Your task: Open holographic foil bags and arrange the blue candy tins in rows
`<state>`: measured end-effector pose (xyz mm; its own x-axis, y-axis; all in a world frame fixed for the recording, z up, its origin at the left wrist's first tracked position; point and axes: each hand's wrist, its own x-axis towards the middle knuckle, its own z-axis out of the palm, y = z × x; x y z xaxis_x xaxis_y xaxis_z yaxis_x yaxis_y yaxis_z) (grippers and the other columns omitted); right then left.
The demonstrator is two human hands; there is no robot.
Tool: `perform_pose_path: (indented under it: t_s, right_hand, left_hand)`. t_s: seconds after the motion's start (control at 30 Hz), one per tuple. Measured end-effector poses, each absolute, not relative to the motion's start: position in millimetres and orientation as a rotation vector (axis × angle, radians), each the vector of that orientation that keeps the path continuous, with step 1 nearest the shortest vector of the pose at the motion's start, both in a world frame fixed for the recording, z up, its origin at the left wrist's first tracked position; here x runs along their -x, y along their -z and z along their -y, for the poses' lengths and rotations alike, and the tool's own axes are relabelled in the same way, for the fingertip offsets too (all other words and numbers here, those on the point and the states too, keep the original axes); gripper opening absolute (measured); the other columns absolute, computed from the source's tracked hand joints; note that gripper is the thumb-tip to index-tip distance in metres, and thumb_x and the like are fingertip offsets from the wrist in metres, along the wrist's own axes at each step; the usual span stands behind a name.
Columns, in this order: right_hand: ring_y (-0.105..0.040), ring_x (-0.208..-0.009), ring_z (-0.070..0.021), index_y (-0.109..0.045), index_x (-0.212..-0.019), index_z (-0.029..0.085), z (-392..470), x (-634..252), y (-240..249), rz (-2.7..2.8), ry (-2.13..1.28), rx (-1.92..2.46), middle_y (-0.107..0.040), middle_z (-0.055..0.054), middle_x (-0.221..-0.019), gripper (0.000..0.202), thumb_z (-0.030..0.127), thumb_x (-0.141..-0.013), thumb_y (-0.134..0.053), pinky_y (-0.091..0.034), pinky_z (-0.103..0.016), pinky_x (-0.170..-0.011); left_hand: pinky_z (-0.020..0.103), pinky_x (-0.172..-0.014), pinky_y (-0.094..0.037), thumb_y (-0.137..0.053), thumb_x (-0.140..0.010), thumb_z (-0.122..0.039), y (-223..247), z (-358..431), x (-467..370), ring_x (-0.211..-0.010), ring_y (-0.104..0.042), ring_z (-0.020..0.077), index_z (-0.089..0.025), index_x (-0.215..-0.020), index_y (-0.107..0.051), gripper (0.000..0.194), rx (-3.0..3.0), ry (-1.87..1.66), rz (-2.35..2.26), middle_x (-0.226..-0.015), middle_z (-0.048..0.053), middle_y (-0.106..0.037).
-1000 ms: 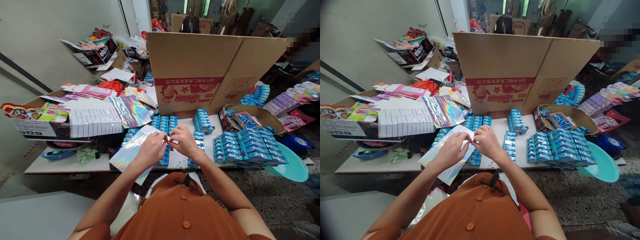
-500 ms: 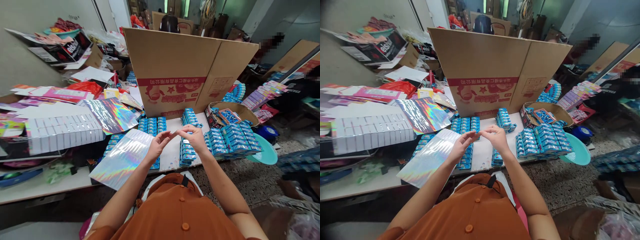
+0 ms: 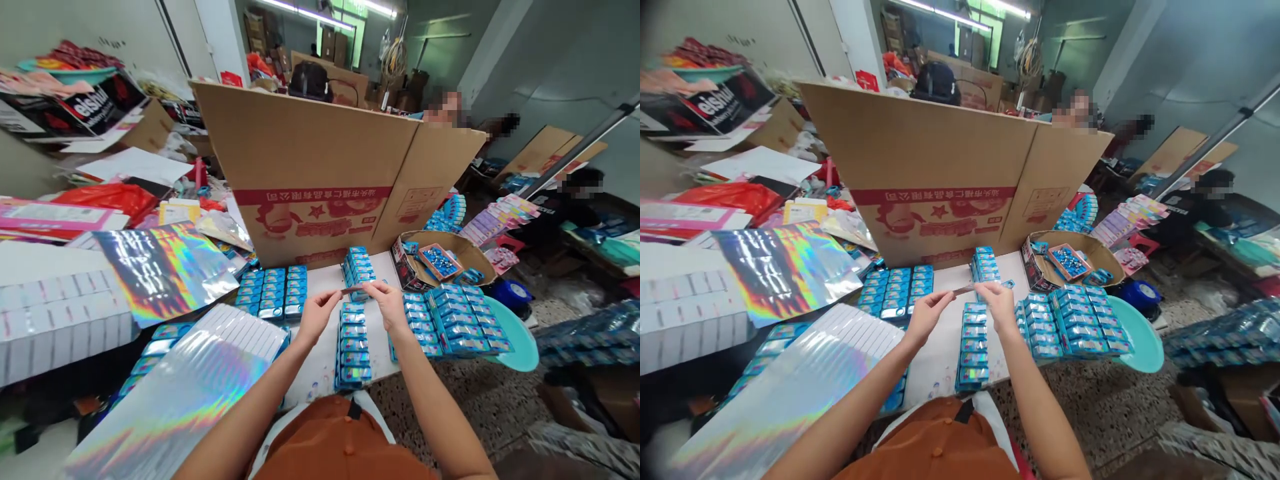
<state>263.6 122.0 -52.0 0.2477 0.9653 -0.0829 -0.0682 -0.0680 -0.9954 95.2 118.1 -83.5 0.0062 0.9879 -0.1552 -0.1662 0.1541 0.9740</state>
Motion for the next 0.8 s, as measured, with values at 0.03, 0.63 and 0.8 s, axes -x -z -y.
perform_pose_path:
  t_s: [0.03, 0.63, 0.8]
  right_hand:
    - [-0.061, -0.078, -0.0178, -0.075, -0.068, 0.018, -134, -271, 59, 0.899, -1.101, 1.346, -0.071, -0.002, -0.073, 0.023, 0.038, -0.057, -0.079, -0.044, -0.030, -0.079]
    - [-0.063, -0.076, -0.0185, -0.072, -0.065, 0.016, -371, -378, 197, 0.461, -1.195, 1.435, -0.072, -0.005, -0.072, 0.024, 0.030, -0.046, -0.079, -0.046, -0.028, -0.071]
    - [-0.064, -0.074, -0.0177, -0.069, -0.062, 0.016, -404, -385, 232, 0.341, -1.272, 1.446, -0.072, -0.005, -0.071, 0.020, 0.027, -0.048, -0.078, -0.047, -0.027, -0.068]
  left_hand:
    - [0.034, -0.088, -0.048, -0.071, -0.070, -0.040, 88, -134, -104, -0.089, -0.066, 0.0226, -0.015, -0.085, -0.075, 0.029, -1.001, -1.173, -1.199, -0.088, 0.008, -0.074]
    - [0.024, -0.064, -0.047, -0.072, -0.065, -0.026, 176, -393, -213, -0.069, -0.066, 0.0172, -0.015, -0.076, -0.071, 0.016, -1.219, -0.815, -1.515, -0.073, 0.006, -0.072]
    - [0.024, -0.063, -0.046, -0.070, -0.066, -0.025, 202, -423, -230, -0.069, -0.065, 0.0178, -0.016, -0.075, -0.072, 0.013, -1.264, -0.730, -1.617, -0.073, 0.006, -0.072]
